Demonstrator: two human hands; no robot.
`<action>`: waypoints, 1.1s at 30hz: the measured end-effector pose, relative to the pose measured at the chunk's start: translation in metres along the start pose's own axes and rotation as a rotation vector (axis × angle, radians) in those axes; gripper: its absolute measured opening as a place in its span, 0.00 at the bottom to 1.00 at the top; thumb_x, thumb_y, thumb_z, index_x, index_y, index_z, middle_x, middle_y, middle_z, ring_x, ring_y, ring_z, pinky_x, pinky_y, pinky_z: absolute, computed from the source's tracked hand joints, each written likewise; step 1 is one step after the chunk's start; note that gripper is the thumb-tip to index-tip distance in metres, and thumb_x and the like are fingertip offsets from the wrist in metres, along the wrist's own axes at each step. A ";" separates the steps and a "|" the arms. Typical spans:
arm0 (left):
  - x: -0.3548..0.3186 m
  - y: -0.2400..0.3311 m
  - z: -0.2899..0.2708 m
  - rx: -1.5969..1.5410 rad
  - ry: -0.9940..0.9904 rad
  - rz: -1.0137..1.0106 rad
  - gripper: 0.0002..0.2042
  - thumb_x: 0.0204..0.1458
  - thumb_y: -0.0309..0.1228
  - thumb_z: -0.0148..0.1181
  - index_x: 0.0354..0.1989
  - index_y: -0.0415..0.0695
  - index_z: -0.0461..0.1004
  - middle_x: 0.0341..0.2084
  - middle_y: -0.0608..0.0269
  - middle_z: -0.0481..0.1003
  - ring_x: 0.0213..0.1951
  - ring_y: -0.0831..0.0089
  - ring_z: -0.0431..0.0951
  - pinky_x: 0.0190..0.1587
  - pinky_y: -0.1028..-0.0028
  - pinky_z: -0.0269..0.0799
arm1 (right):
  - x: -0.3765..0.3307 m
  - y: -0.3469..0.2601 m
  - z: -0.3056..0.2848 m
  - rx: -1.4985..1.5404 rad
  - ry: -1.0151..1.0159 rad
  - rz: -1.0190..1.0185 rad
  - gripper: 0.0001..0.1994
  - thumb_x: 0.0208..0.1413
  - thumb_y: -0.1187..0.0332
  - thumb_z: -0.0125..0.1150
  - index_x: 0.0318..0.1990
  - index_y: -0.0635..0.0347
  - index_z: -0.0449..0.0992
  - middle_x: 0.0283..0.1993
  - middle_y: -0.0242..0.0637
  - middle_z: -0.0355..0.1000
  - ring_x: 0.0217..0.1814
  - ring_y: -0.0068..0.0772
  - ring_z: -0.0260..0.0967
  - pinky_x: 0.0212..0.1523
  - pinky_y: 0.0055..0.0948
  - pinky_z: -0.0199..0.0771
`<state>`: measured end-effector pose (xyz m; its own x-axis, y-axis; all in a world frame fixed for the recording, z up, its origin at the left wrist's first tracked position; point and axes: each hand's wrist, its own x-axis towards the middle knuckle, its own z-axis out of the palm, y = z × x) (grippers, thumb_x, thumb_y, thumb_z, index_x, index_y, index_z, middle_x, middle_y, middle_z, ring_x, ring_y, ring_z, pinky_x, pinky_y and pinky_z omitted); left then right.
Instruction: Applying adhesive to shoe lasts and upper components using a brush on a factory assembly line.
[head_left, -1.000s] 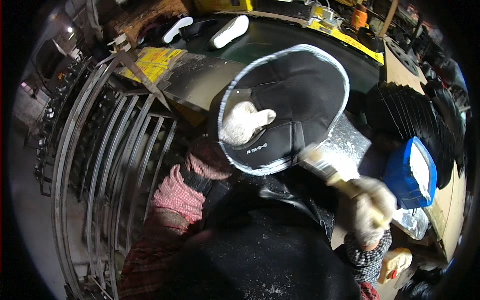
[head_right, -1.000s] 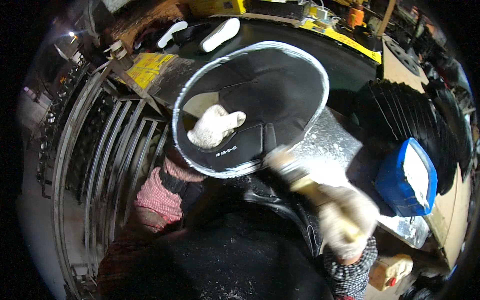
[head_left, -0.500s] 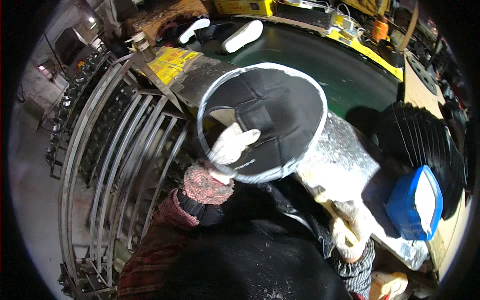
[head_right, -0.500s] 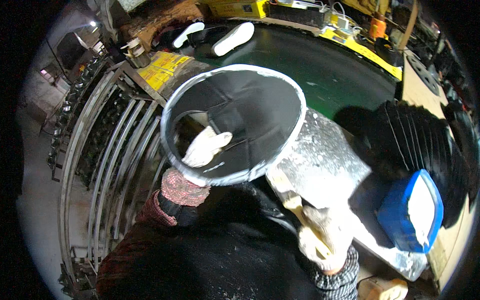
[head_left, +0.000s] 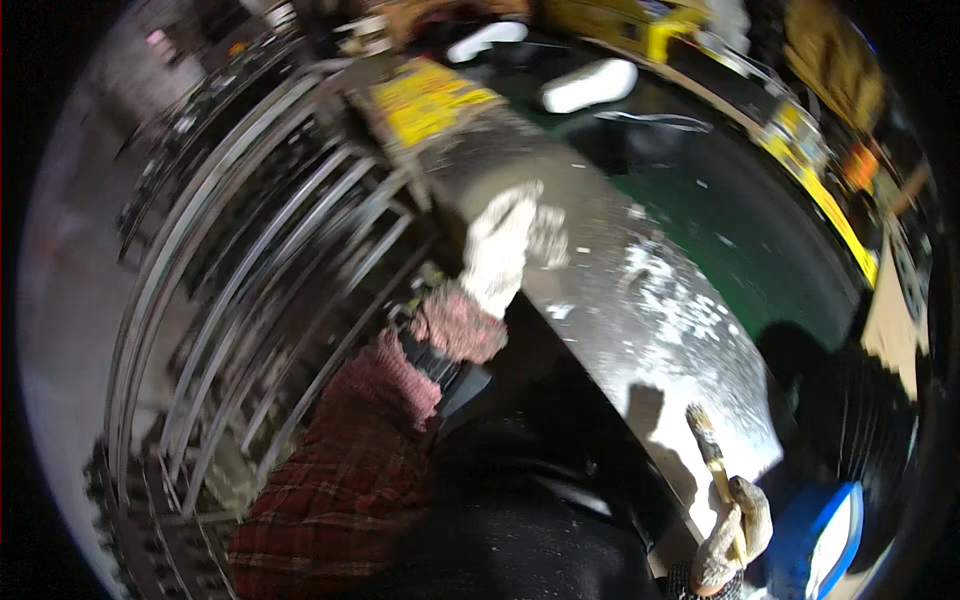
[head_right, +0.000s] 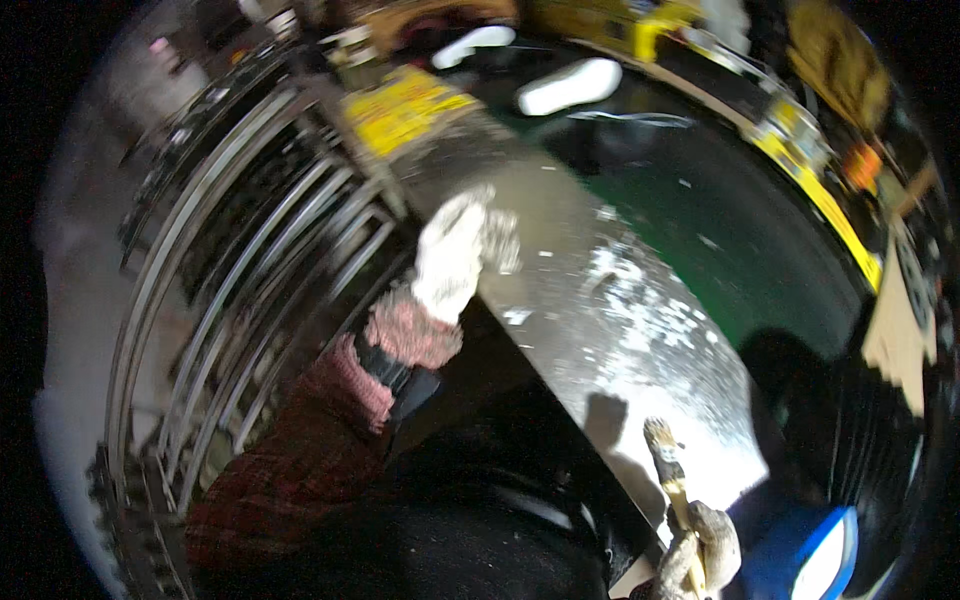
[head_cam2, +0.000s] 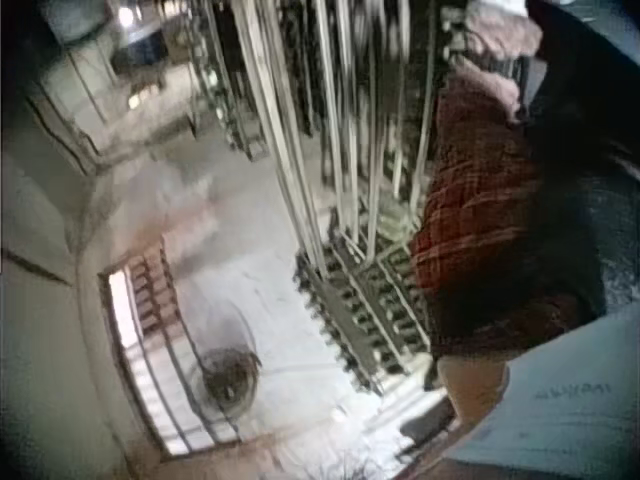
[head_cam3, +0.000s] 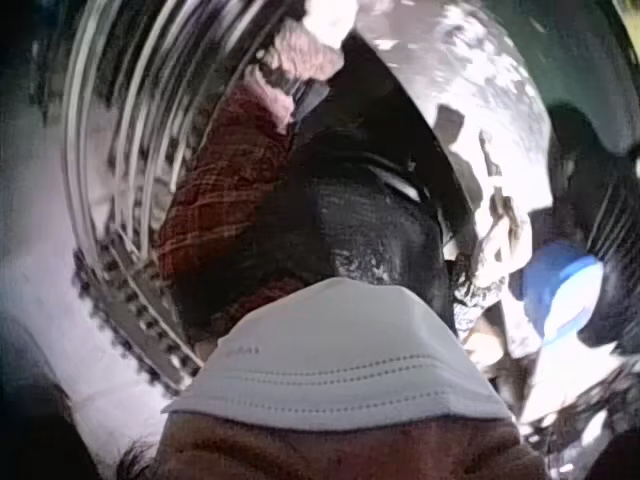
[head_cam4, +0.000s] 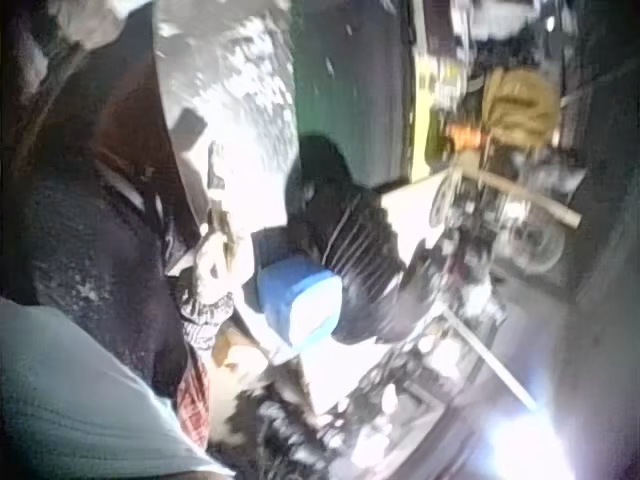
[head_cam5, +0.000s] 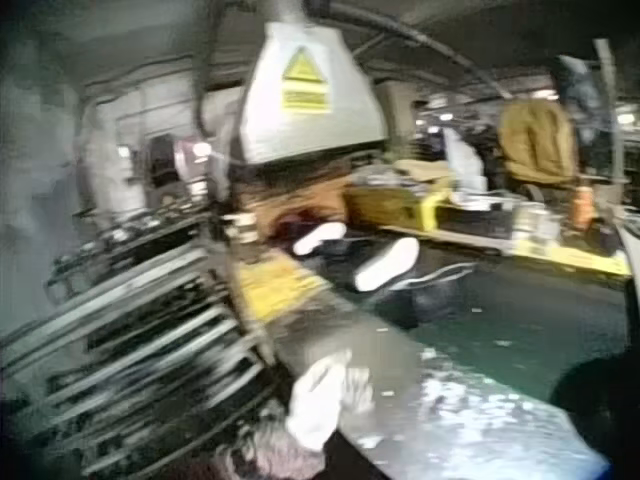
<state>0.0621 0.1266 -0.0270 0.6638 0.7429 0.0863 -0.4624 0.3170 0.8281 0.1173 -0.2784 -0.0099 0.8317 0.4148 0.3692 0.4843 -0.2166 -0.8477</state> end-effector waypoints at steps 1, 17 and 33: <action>-0.027 0.008 -0.033 0.111 0.047 0.052 0.14 0.61 0.29 0.48 0.53 0.39 0.65 0.31 0.53 0.75 0.26 0.68 0.76 0.26 0.68 0.75 | 0.001 -0.002 0.005 0.014 -0.037 0.002 0.16 0.58 0.63 0.54 0.40 0.73 0.72 0.30 0.45 0.72 0.25 0.31 0.70 0.29 0.25 0.71; -0.493 0.238 -0.488 1.754 1.394 -0.673 0.18 0.53 0.37 0.55 0.50 0.43 0.71 0.44 0.56 0.75 0.45 0.57 0.76 0.45 0.60 0.74 | -0.010 -0.132 0.093 -0.155 -0.446 -0.218 0.11 0.53 0.69 0.57 0.41 0.67 0.75 0.36 0.47 0.74 0.36 0.36 0.72 0.39 0.29 0.71; -0.259 0.070 -0.214 -0.502 0.040 -0.727 0.34 0.55 0.42 0.48 0.64 0.32 0.48 0.57 0.37 0.61 0.56 0.43 0.65 0.58 0.51 0.63 | -0.007 -0.129 0.007 0.007 0.162 -0.058 0.09 0.53 0.71 0.60 0.40 0.65 0.76 0.32 0.37 0.75 0.31 0.25 0.69 0.36 0.25 0.70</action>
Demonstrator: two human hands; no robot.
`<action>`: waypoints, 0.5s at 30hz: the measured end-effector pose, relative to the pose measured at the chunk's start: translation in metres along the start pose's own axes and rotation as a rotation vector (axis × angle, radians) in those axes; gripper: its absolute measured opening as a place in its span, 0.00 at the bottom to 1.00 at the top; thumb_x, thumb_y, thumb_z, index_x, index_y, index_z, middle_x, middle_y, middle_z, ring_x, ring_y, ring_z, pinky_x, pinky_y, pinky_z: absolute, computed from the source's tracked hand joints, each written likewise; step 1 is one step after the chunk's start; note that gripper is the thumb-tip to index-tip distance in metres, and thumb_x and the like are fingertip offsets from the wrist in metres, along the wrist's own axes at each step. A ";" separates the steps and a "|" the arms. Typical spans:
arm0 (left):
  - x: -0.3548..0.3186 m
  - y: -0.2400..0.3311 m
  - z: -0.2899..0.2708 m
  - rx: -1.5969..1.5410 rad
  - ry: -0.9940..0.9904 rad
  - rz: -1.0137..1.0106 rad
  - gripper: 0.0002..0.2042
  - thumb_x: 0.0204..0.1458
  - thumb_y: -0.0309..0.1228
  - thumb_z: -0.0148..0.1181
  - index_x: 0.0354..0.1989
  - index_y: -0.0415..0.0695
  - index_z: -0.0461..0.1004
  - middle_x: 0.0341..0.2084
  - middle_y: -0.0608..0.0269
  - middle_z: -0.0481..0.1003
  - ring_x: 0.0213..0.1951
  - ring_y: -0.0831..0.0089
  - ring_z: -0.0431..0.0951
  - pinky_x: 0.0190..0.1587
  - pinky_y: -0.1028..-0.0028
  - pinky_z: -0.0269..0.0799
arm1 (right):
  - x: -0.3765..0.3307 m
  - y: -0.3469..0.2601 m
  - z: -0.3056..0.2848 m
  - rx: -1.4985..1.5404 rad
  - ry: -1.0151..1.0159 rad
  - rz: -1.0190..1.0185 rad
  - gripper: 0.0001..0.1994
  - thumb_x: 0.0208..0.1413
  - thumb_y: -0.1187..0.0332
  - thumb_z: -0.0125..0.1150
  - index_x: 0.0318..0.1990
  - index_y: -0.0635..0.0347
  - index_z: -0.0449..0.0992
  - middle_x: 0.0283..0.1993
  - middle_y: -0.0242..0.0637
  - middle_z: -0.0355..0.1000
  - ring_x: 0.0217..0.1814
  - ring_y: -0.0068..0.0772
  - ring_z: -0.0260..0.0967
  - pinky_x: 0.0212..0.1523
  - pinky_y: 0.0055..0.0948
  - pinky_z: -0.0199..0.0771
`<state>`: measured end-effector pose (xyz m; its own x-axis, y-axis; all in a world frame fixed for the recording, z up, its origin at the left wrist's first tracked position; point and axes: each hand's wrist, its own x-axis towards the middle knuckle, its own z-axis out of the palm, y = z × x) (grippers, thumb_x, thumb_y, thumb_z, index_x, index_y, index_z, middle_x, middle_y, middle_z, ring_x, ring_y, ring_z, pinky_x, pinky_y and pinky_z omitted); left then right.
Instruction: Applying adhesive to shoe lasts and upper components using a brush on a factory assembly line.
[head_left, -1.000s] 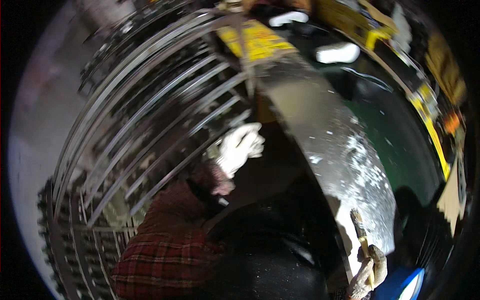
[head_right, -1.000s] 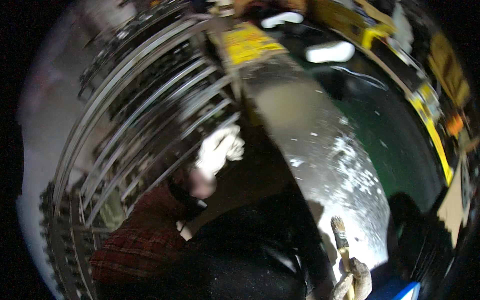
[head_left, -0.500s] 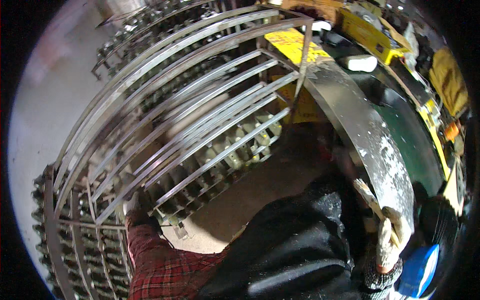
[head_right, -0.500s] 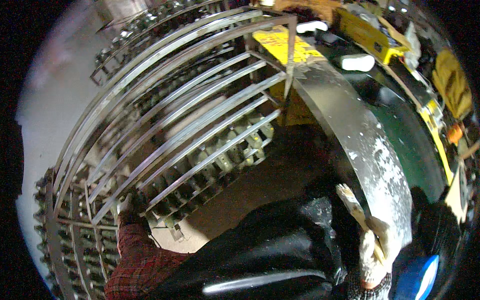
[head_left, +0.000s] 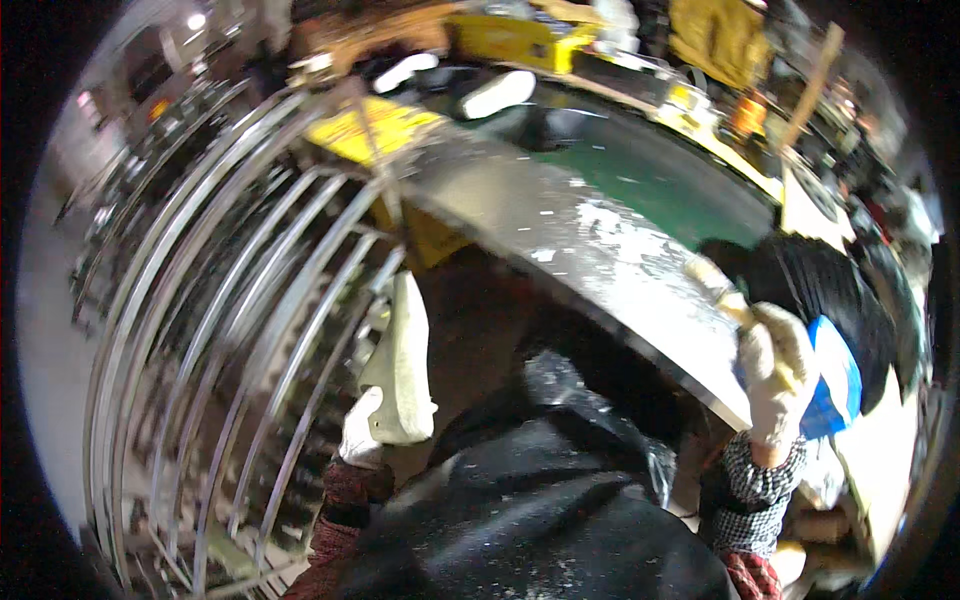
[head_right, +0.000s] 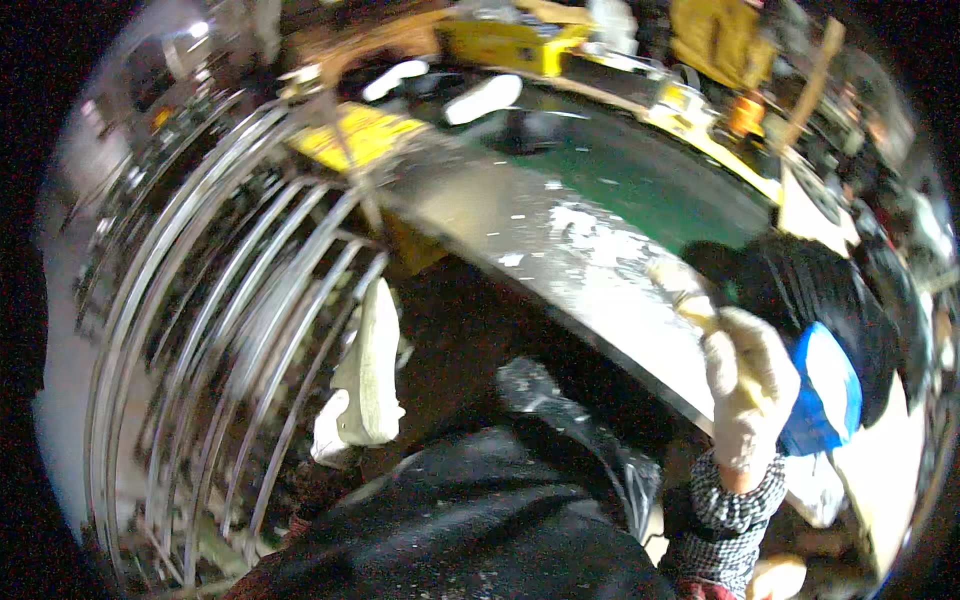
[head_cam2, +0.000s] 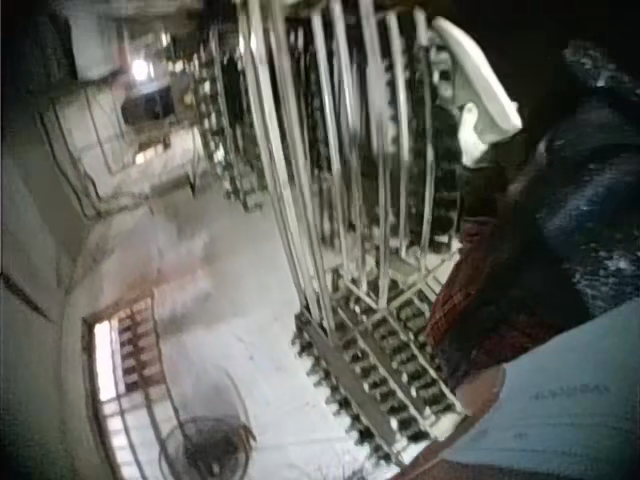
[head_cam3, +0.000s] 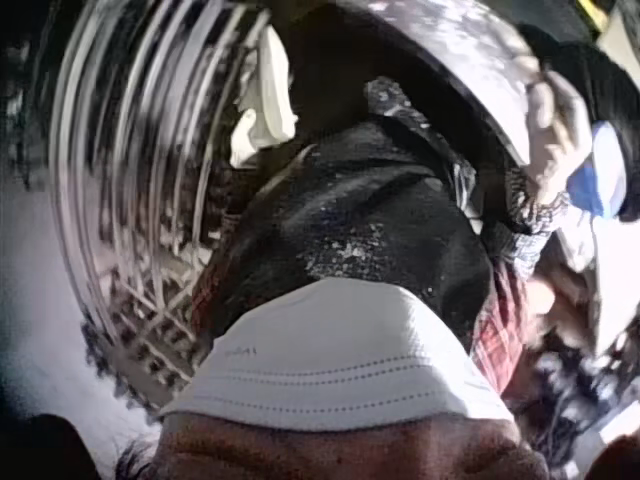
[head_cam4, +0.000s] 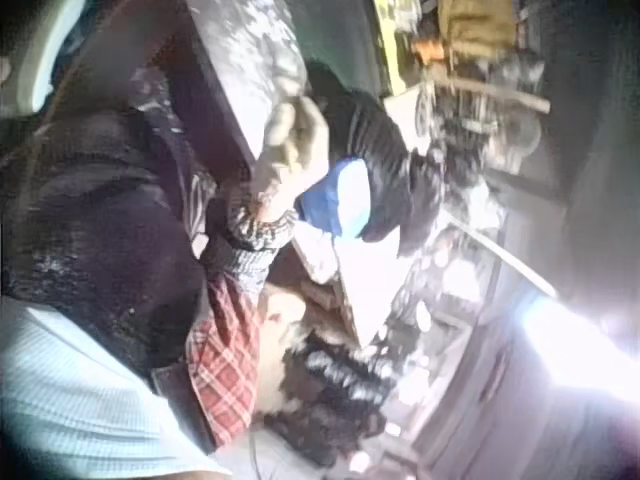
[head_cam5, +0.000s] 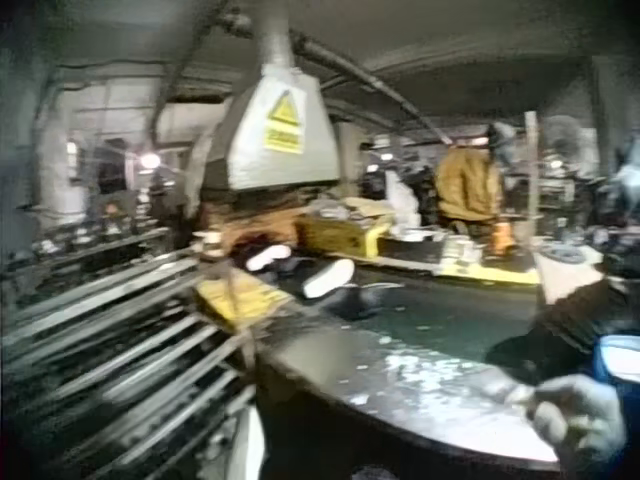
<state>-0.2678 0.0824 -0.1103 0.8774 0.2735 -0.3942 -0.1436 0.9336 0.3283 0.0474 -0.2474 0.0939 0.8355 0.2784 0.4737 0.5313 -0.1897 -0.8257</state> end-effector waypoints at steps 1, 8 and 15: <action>0.022 -0.006 0.024 0.161 -0.124 -0.030 0.36 0.56 0.45 0.46 0.65 0.31 0.46 0.59 0.33 0.58 0.58 0.38 0.61 0.62 0.49 0.55 | 0.008 0.006 -0.030 -0.127 0.155 -0.058 0.10 0.56 0.70 0.58 0.43 0.65 0.75 0.34 0.35 0.74 0.31 0.21 0.67 0.35 0.21 0.68; 0.107 -0.031 0.185 0.302 -0.476 -0.225 0.40 0.50 0.44 0.50 0.65 0.28 0.44 0.58 0.28 0.57 0.59 0.36 0.60 0.61 0.45 0.57 | -0.001 0.063 -0.203 -0.506 0.677 0.137 0.12 0.59 0.63 0.56 0.41 0.62 0.77 0.29 0.31 0.72 0.28 0.19 0.65 0.31 0.21 0.66; 0.163 -0.095 0.210 0.205 -0.368 -0.299 0.35 0.54 0.44 0.52 0.62 0.30 0.52 0.52 0.32 0.64 0.52 0.36 0.67 0.55 0.40 0.62 | 0.006 0.113 -0.244 -0.607 0.373 0.303 0.12 0.57 0.61 0.59 0.34 0.61 0.76 0.22 0.25 0.67 0.24 0.15 0.58 0.25 0.19 0.59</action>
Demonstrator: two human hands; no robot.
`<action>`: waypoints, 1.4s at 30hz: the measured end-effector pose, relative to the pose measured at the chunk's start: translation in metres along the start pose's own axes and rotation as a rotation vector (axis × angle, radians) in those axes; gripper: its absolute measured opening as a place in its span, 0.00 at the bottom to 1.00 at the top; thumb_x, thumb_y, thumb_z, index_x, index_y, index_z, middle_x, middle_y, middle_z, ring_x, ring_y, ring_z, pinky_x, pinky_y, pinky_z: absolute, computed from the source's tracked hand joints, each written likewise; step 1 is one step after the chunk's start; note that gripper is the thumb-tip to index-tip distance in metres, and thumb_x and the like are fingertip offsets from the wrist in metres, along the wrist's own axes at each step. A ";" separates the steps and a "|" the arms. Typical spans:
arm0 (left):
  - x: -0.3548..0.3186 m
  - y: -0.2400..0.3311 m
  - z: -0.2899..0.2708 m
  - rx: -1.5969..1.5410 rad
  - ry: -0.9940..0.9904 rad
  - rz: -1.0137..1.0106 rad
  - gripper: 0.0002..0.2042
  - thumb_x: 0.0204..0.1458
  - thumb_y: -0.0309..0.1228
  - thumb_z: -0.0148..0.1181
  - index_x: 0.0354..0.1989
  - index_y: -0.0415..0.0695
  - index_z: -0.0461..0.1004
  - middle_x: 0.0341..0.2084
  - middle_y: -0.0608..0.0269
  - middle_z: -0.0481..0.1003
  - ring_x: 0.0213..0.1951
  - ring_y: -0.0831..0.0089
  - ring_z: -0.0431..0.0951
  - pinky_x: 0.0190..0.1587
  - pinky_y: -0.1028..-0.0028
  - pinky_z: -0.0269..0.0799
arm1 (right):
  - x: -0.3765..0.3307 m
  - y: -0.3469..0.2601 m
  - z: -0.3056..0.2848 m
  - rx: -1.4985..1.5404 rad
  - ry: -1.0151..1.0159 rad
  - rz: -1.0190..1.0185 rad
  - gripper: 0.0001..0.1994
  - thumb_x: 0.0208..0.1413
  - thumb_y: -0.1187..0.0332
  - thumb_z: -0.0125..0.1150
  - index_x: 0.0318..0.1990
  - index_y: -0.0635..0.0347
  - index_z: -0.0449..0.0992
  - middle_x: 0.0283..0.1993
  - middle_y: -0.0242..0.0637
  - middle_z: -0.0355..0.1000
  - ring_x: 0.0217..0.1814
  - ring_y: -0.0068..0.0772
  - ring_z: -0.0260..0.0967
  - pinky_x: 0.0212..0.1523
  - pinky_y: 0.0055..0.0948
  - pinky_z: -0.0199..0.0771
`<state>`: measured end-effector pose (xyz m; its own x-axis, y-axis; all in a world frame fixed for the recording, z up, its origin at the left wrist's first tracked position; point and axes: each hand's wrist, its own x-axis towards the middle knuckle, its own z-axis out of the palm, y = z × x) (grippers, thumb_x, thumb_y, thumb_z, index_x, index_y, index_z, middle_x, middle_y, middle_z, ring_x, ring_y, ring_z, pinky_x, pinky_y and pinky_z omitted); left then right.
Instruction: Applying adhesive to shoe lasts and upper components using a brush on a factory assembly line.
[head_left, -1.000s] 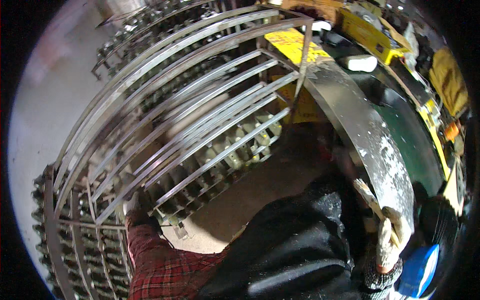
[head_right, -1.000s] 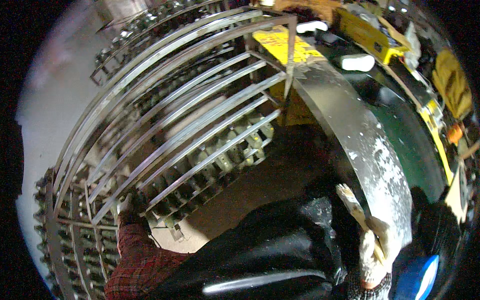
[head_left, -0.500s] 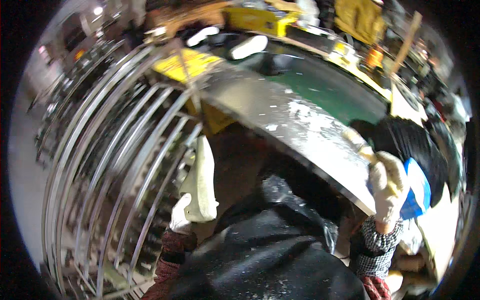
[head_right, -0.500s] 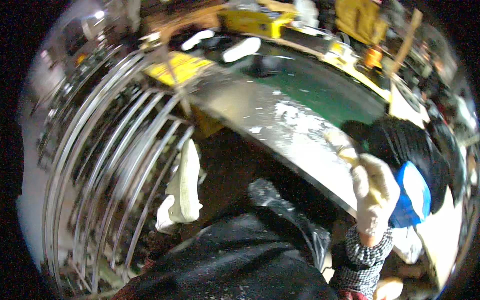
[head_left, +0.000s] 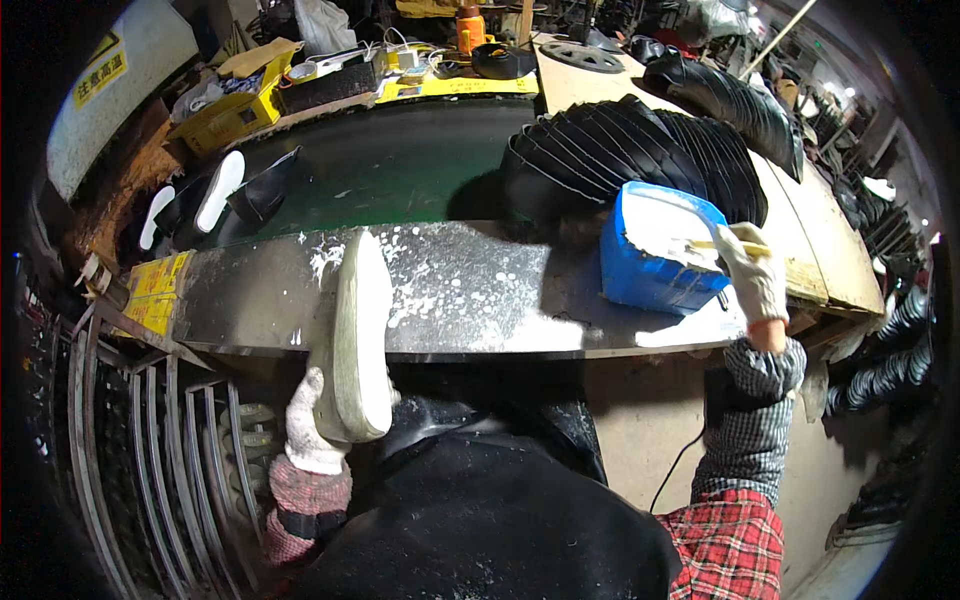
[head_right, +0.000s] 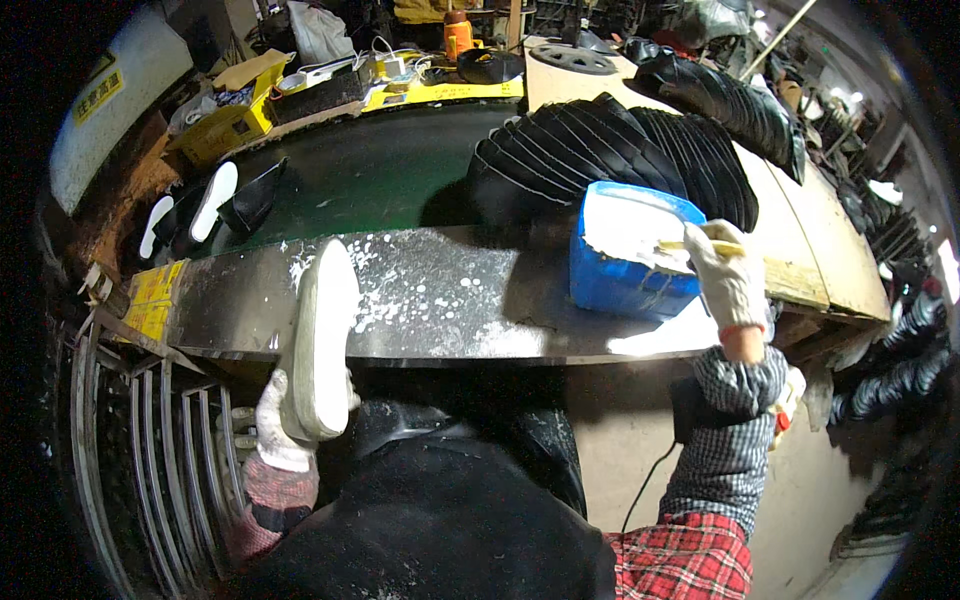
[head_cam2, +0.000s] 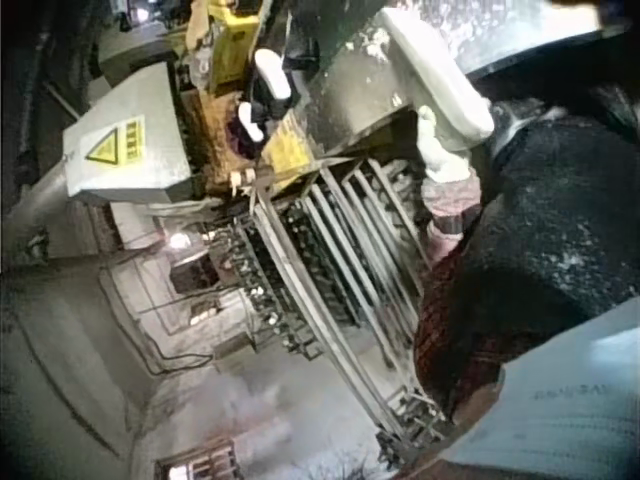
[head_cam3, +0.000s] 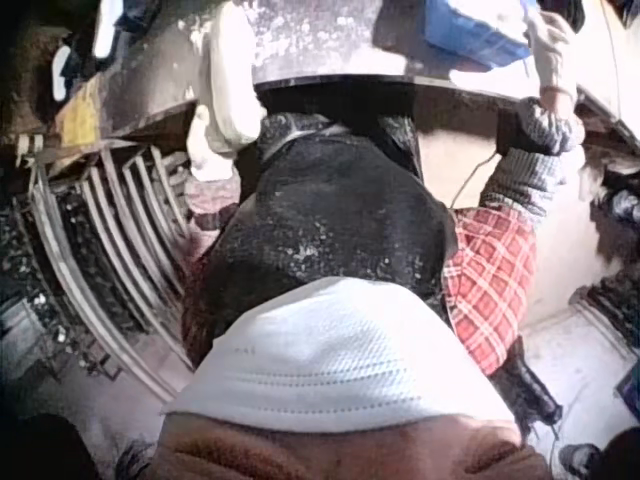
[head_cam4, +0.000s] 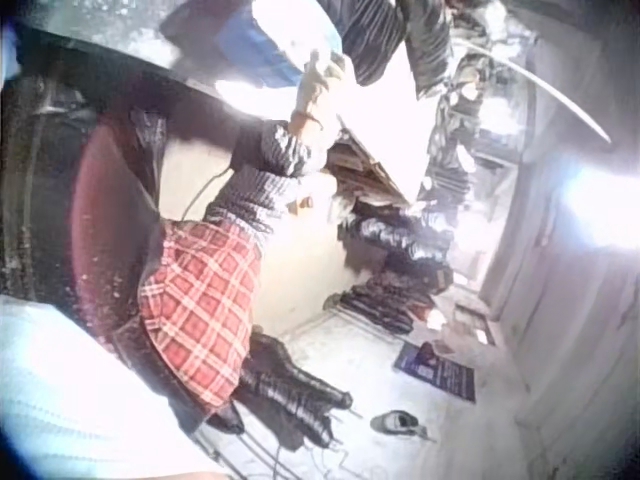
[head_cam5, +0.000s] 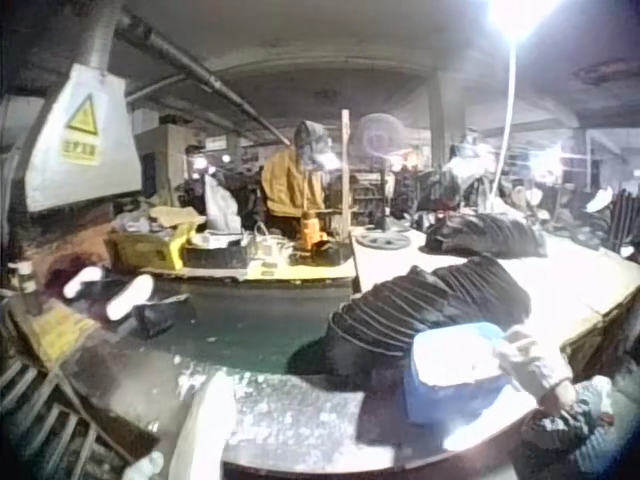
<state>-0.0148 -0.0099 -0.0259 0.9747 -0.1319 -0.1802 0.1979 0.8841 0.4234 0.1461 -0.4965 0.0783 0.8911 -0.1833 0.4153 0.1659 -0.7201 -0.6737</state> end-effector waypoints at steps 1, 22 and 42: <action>-0.002 -0.006 -0.011 -0.020 0.017 0.032 0.34 0.55 0.45 0.51 0.61 0.31 0.54 0.51 0.33 0.65 0.51 0.37 0.68 0.53 0.41 0.64 | -0.006 -0.012 -0.007 0.024 0.013 0.000 0.12 0.57 0.61 0.58 0.34 0.62 0.76 0.22 0.25 0.67 0.24 0.14 0.58 0.25 0.19 0.58; -0.034 -0.012 -0.102 -0.359 0.036 -0.231 0.36 0.52 0.64 0.43 0.54 0.43 0.67 0.36 0.43 0.75 0.31 0.48 0.78 0.29 0.52 0.76 | -0.088 -0.195 0.221 0.666 -0.692 -0.136 0.08 0.57 0.69 0.56 0.36 0.66 0.76 0.29 0.32 0.74 0.30 0.20 0.68 0.33 0.20 0.69; -0.016 -0.015 -0.102 -0.584 -0.299 -0.164 0.35 0.55 0.61 0.41 0.59 0.42 0.61 0.46 0.39 0.70 0.43 0.44 0.75 0.36 0.44 0.75 | -0.114 -0.243 0.197 0.812 -1.145 -0.139 0.10 0.57 0.68 0.58 0.37 0.69 0.74 0.26 0.35 0.73 0.28 0.20 0.70 0.30 0.19 0.71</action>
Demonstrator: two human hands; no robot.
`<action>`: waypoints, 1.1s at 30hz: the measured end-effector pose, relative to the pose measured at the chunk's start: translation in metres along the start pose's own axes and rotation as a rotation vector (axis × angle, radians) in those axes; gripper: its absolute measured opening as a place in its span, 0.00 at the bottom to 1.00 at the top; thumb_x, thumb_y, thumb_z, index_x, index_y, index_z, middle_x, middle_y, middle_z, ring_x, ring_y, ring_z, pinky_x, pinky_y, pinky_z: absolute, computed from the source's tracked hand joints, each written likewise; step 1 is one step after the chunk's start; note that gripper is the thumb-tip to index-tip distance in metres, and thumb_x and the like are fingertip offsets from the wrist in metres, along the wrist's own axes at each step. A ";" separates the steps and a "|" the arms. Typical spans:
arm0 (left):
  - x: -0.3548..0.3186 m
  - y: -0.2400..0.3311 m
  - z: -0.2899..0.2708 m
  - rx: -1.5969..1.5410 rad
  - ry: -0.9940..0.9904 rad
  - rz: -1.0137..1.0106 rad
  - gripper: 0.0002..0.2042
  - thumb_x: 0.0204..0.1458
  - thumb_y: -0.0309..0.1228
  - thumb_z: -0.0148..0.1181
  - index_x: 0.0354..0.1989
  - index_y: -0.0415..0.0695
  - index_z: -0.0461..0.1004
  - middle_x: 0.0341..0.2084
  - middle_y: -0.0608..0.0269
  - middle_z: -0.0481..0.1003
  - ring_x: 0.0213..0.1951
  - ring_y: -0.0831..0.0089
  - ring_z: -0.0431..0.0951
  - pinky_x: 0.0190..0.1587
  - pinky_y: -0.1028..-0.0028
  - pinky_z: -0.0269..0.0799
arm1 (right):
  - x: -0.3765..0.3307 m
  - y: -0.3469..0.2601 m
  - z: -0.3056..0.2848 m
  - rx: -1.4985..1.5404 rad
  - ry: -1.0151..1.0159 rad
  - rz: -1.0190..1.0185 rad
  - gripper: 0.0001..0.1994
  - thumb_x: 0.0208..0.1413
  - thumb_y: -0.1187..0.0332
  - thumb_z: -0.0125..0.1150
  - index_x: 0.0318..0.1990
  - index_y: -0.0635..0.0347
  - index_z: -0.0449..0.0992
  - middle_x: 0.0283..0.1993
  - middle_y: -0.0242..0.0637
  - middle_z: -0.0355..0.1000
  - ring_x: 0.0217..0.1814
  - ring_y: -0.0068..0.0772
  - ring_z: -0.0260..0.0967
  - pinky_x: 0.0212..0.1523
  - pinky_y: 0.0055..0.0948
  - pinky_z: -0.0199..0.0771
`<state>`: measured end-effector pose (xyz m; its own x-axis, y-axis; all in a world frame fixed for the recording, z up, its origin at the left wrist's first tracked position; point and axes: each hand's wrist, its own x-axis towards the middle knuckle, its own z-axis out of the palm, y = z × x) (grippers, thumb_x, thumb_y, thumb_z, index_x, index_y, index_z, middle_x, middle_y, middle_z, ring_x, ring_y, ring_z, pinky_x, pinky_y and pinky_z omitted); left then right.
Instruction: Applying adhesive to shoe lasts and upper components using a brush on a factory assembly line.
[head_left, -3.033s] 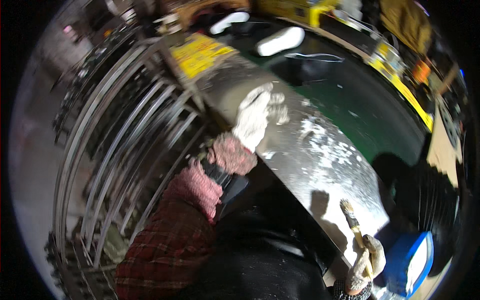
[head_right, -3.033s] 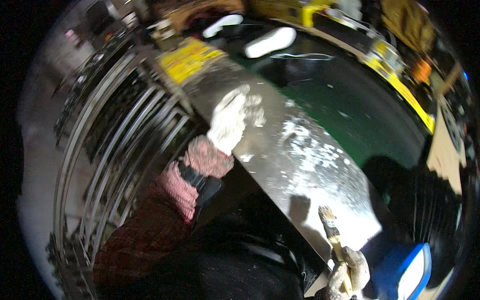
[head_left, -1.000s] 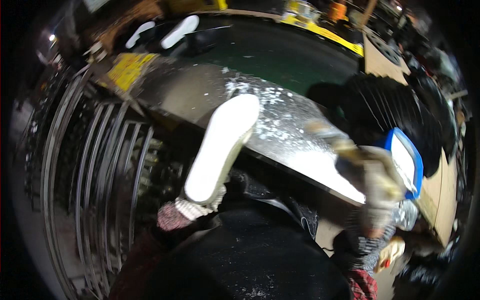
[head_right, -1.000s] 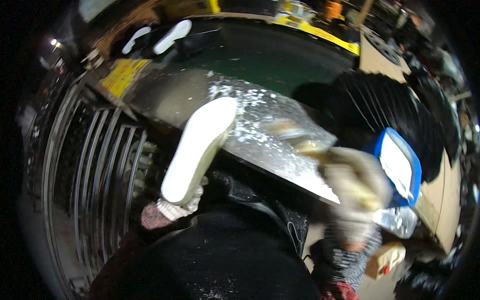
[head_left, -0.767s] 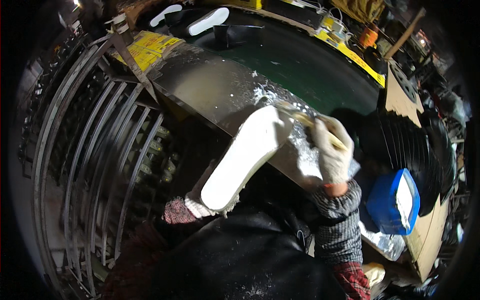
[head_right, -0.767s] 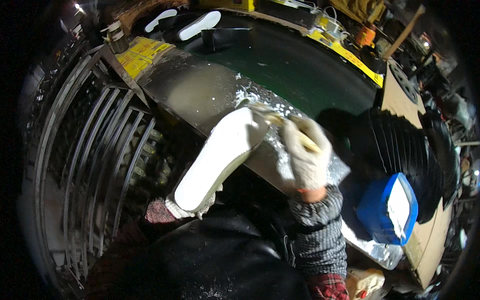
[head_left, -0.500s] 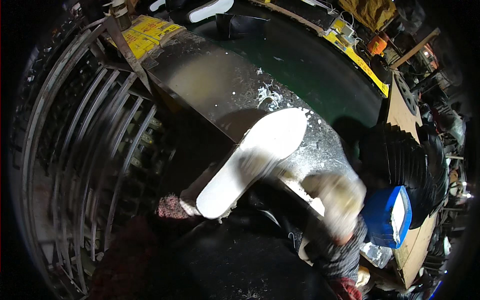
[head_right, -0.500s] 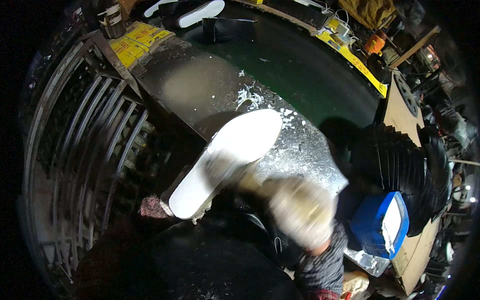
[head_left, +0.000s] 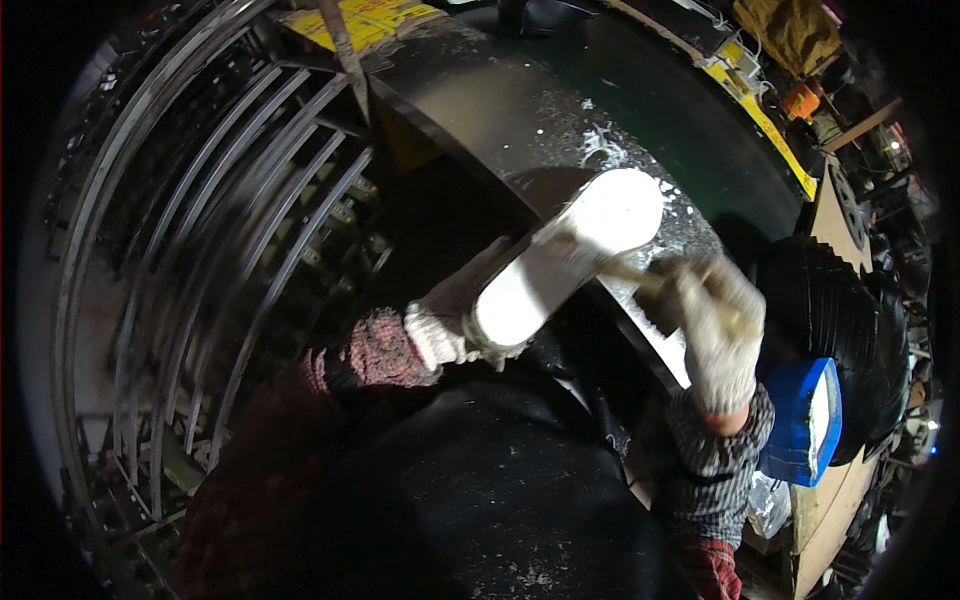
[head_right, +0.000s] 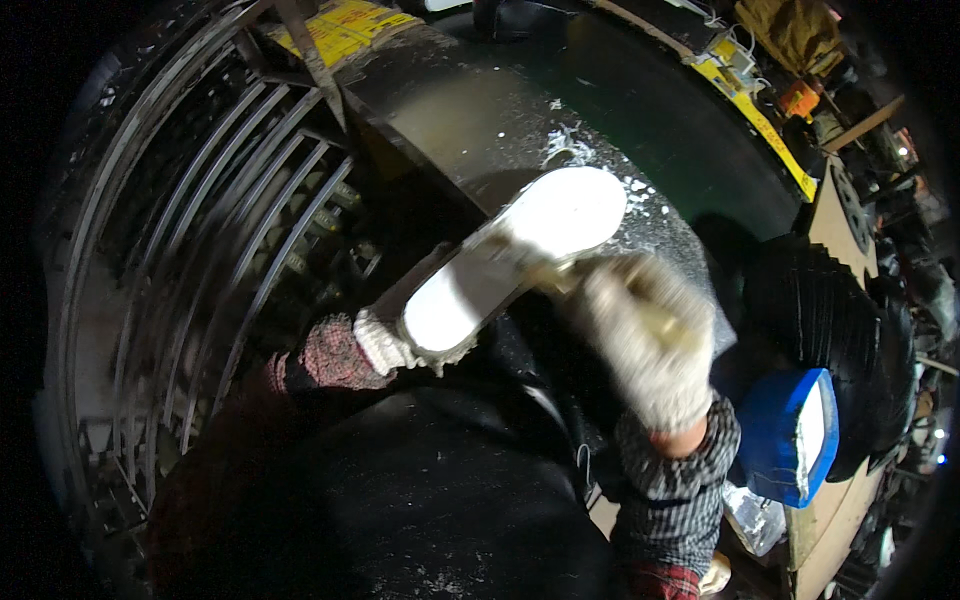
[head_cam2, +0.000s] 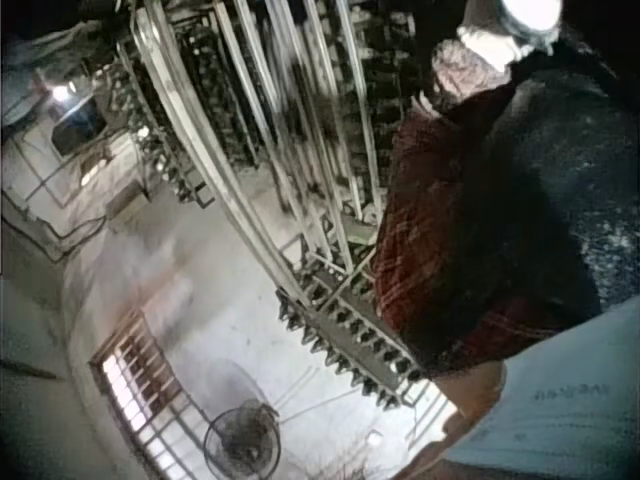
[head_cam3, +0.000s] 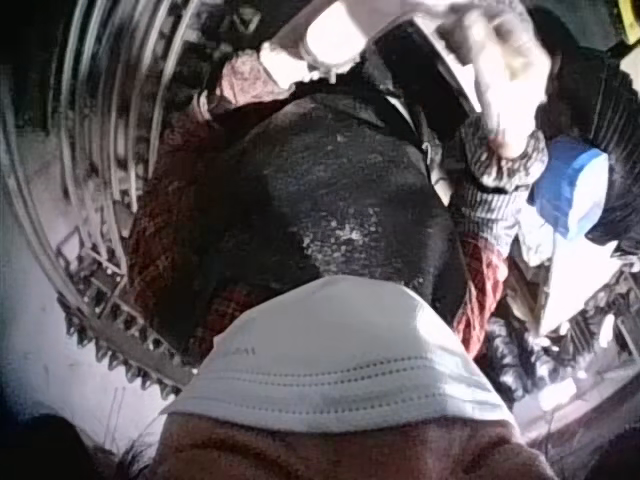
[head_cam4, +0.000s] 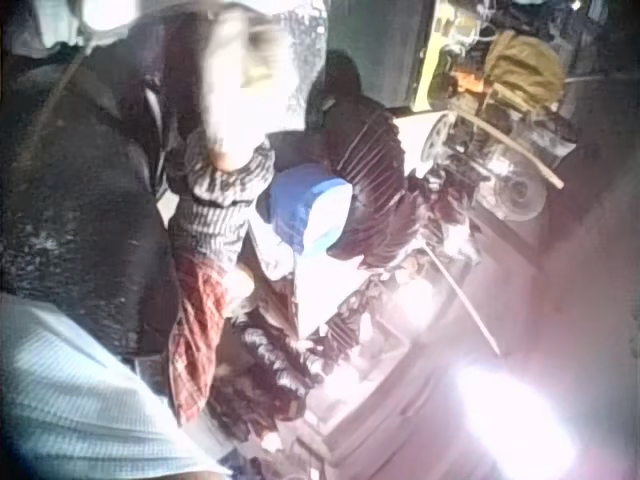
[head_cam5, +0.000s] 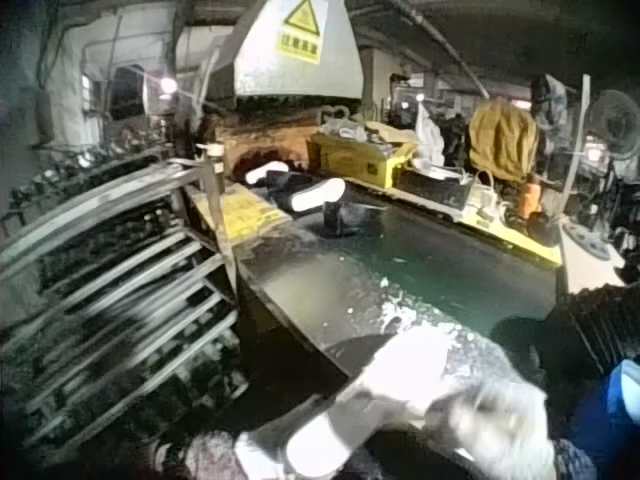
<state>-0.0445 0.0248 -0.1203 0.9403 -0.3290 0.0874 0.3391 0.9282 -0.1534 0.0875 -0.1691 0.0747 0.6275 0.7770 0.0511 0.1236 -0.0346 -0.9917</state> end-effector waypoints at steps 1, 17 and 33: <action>-0.004 -0.002 0.002 -0.026 -0.060 0.019 0.35 0.54 0.61 0.42 0.60 0.43 0.60 0.49 0.40 0.69 0.47 0.45 0.73 0.41 0.43 0.74 | -0.011 0.003 0.001 -0.092 -0.091 -0.032 0.10 0.56 0.67 0.59 0.36 0.68 0.74 0.29 0.37 0.74 0.30 0.24 0.72 0.33 0.19 0.73; -0.021 -0.003 0.023 0.006 0.512 0.061 0.26 0.57 0.53 0.47 0.55 0.45 0.63 0.38 0.47 0.75 0.34 0.54 0.79 0.30 0.55 0.79 | -0.001 0.070 -0.080 0.003 0.278 0.023 0.13 0.58 0.66 0.58 0.44 0.68 0.74 0.38 0.37 0.74 0.37 0.22 0.70 0.35 0.19 0.70; 0.013 0.008 0.053 0.157 0.457 0.403 0.28 0.60 0.52 0.39 0.58 0.41 0.63 0.44 0.50 0.74 0.40 0.54 0.77 0.35 0.51 0.76 | -0.020 0.025 -0.023 -0.696 -0.176 -0.520 0.13 0.46 0.74 0.64 0.42 0.61 0.75 0.29 0.42 0.71 0.26 0.38 0.71 0.23 0.31 0.72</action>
<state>-0.0310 0.0368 -0.0680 0.9230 0.0436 -0.3822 -0.0210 0.9978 0.0631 0.0956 -0.2003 0.0517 0.2411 0.8842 0.4000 0.8357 0.0204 -0.5488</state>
